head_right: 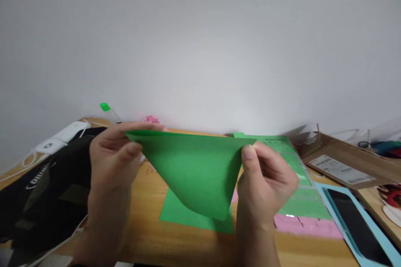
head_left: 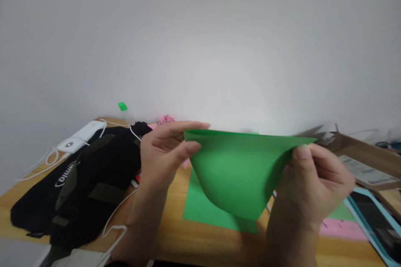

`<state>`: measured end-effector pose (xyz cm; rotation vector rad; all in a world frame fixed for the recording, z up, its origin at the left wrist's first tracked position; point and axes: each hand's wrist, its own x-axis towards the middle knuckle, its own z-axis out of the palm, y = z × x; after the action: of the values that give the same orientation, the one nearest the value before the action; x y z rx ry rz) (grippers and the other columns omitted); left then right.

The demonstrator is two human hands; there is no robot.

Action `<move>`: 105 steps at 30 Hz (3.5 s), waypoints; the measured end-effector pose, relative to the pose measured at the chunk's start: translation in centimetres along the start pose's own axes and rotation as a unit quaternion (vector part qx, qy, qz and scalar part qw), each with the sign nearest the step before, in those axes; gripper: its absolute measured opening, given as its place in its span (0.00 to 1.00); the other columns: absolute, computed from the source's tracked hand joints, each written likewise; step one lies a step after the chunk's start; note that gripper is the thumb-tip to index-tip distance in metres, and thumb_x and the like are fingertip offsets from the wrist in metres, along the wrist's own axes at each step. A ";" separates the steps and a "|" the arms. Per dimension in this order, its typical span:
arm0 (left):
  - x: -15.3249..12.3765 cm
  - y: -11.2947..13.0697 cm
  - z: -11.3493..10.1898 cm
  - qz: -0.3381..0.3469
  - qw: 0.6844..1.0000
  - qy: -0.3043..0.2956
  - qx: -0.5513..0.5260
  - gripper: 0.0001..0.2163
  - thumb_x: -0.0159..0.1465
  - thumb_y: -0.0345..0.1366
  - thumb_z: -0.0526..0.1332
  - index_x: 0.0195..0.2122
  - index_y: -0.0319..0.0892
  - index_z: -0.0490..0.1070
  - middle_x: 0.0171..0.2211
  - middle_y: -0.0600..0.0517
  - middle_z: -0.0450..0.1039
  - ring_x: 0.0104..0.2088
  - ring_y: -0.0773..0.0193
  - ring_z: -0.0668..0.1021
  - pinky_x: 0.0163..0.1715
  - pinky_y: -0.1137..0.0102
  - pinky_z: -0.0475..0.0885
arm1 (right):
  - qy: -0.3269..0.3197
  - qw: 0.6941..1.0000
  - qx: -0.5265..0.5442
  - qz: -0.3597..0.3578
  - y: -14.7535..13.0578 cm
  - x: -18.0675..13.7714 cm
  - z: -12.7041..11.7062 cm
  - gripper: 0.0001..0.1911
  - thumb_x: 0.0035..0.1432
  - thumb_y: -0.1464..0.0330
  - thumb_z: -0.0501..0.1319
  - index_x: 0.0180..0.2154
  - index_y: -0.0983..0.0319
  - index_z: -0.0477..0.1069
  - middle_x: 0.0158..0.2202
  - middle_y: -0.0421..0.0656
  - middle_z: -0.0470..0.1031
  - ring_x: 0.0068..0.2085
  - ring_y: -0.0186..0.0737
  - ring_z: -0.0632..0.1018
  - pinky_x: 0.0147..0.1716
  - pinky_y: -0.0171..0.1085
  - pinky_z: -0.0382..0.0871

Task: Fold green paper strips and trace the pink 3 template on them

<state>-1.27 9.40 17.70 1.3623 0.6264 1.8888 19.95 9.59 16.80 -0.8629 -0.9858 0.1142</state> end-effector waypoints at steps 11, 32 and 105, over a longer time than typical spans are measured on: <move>-0.6 -1.0 1.4 -0.060 0.995 0.031 0.074 0.03 0.52 0.31 0.73 0.26 0.46 0.81 0.23 0.54 0.79 0.21 0.68 0.77 0.20 0.75 0.75 | 0.030 0.998 -0.014 0.061 0.2 0.3 -0.3 0.11 0.42 0.60 0.75 0.23 0.59 0.80 0.16 0.34 0.68 0.17 0.28 0.62 0.16 0.32 0.56; -1.5 -1.1 1.3 0.047 0.986 0.133 0.091 0.05 0.57 0.43 0.74 0.34 0.55 0.82 0.29 0.58 0.81 0.27 0.69 0.80 0.28 0.74 0.77 | 0.020 1.000 0.020 -0.005 0.0 0.9 -0.4 0.03 0.44 0.69 0.72 0.24 0.58 0.79 0.16 0.33 0.66 0.17 0.28 0.61 0.16 0.32 0.51; 0.5 -5.2 1.6 -0.178 0.689 -0.542 0.448 0.08 0.65 0.37 0.59 0.37 0.39 0.74 0.30 0.54 0.78 0.30 0.66 0.79 0.31 0.75 0.71 | -0.492 0.652 -0.110 0.567 0.0 -6.0 -12.9 0.20 0.48 0.52 0.68 0.22 0.62 0.72 0.23 0.44 0.79 0.23 0.31 0.74 0.25 0.32 0.65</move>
<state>1.52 12.98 14.74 2.3598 1.0646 0.1227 26.39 -0.66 9.41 -1.6119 -1.2927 1.7467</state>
